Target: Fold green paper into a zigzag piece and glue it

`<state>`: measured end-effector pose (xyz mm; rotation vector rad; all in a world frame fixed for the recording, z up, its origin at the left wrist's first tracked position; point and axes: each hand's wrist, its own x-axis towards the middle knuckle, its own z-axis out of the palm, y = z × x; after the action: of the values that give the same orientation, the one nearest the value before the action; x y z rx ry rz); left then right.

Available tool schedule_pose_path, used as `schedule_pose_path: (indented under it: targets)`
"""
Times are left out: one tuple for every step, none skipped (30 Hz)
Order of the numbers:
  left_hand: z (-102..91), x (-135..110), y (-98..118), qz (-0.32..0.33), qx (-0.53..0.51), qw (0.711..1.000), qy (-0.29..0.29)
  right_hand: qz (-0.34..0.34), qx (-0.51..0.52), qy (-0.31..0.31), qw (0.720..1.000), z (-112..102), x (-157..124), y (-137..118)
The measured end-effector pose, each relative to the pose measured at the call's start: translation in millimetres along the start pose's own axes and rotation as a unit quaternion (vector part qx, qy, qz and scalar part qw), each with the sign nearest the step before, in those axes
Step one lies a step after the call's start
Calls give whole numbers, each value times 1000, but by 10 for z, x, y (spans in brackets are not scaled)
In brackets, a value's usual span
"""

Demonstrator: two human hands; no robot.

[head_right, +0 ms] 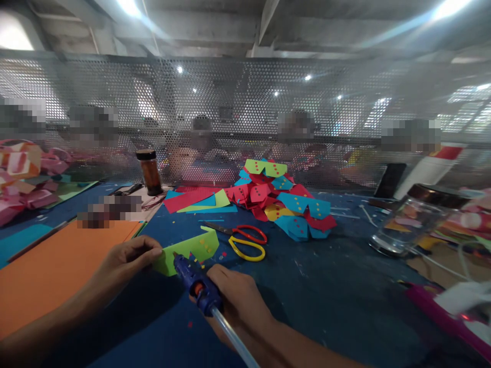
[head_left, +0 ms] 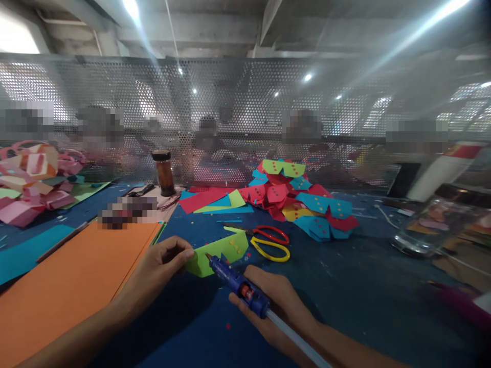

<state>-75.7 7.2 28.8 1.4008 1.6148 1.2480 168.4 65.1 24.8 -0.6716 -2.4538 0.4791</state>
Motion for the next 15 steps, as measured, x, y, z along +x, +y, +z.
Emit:
schedule_pose_path:
  targets:
    - [1, 0, 3, 0, 0, 1000, 0, 1, 1, -4, 1000, -2, 2, -2]
    - [3, 0, 5, 0, 0, 1000, 1, 2, 0, -6, 1000, -3, 2, -2]
    - [3, 1, 4, 0, 1, 1000, 1, 3, -2, -7, 1000, -2, 2, 1]
    - [4, 2, 3, 0, 1, 1000, 1, 2, -3, -6, 1000, 0, 1, 6]
    - [4, 3, 0, 0, 1, 1000, -1, 0, -5, -2, 1000, 3, -1, 12]
    - [5, 4, -3, -1, 1, 1000, -2, -3, -6, 1, 1000, 6, -3, 18]
    - [5, 5, -4, 0, 0, 1000, -1, -5, -7, 3, 1000, 9, -6, 24]
    - [6, 6, -5, 2, -1, 1000, 0, -6, -8, 4, 1000, 11, -8, 29]
    - [8, 6, -4, 3, -3, 1000, 0, -5, -8, 4, 1000, 12, -10, 33]
    - [9, 7, -1, 4, -4, 1000, 1, -4, -8, 4, 1000, 13, -11, 35]
    - [10, 7, 3, 6, -4, 1000, 3, -3, -8, 1, 1000, 14, -12, 37]
    - [11, 8, 8, 7, -3, 1000, 5, -3, -7, 0, 1000, 14, -12, 38]
    - [12, 8, 13, 7, -1, 1000, 6, -3, -6, -2, 1000, 15, -12, 39]
    - [12, 8, 18, 7, 1, 1000, 7, -4, -4, -5, 1000, 17, -12, 41]
    - [12, 8, 22, 7, 3, 1000, 7, -3, -3, -6, 1000, 19, -11, 42]
